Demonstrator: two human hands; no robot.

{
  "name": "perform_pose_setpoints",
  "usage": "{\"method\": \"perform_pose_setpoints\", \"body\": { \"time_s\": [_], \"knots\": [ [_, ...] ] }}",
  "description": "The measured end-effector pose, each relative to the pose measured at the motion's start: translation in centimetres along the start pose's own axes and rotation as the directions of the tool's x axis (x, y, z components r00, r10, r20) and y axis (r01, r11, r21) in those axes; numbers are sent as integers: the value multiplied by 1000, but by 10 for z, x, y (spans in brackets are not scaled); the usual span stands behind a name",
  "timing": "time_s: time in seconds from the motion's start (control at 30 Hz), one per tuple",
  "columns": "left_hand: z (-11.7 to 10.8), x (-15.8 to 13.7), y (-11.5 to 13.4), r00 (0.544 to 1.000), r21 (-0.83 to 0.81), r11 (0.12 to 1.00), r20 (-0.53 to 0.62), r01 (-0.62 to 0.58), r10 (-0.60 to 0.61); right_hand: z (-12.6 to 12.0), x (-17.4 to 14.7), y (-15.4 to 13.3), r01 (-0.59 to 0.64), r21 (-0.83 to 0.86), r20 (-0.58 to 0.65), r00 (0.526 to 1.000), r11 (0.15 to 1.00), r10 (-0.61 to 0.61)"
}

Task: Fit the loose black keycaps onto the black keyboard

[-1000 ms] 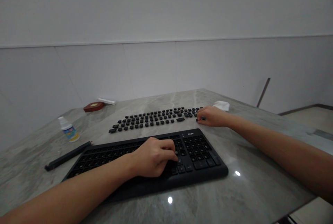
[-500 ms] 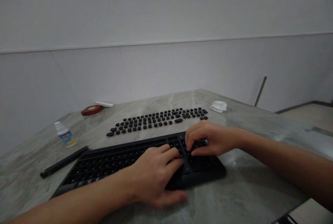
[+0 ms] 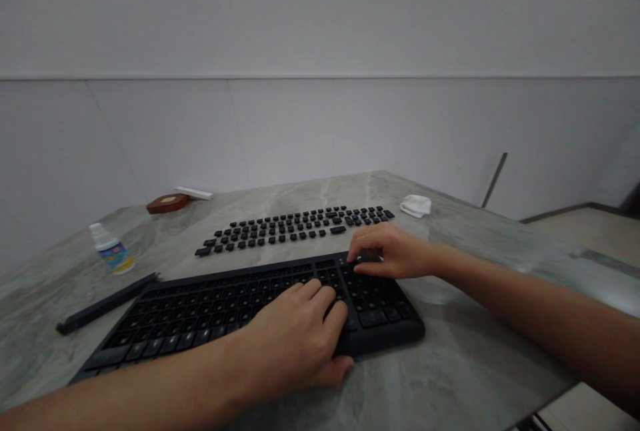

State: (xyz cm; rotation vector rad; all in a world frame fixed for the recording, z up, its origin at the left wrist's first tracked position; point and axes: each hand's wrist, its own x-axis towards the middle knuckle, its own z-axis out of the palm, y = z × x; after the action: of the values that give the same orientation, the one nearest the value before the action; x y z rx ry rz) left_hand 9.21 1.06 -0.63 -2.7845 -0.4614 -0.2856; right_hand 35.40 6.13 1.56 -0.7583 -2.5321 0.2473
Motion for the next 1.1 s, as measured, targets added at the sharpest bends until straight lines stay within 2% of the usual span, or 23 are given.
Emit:
{"method": "perform_pose_setpoints", "body": {
  "time_s": [0.13,0.23,0.4,0.53,0.73,1.1],
  "knots": [
    [3,2,-8,1000,5,1000,-10,-1,2,6,1,-8,10,12,17,1000,1000,-10],
    [1,5,-17,1000,-50,998,10,30,-30,9,1,-11,18,39,41,999,999,-20],
    [-15,9,-20,972,-127,979,194,157,-131,15,3,-13,29,87,52,998,996,-34],
    [-26,7,-21,951,-159,970,278,185,-136,20,3,-18,63,153,33,997,986,-69],
    [-13,-2,-35,983,-291,948,162,131,-86,27,4,-26,138,211,-44,990,968,-132],
    [1,-3,-41,992,-292,948,45,129,-121,38,5,-22,216,99,-122,972,971,-203]
  ]
}}
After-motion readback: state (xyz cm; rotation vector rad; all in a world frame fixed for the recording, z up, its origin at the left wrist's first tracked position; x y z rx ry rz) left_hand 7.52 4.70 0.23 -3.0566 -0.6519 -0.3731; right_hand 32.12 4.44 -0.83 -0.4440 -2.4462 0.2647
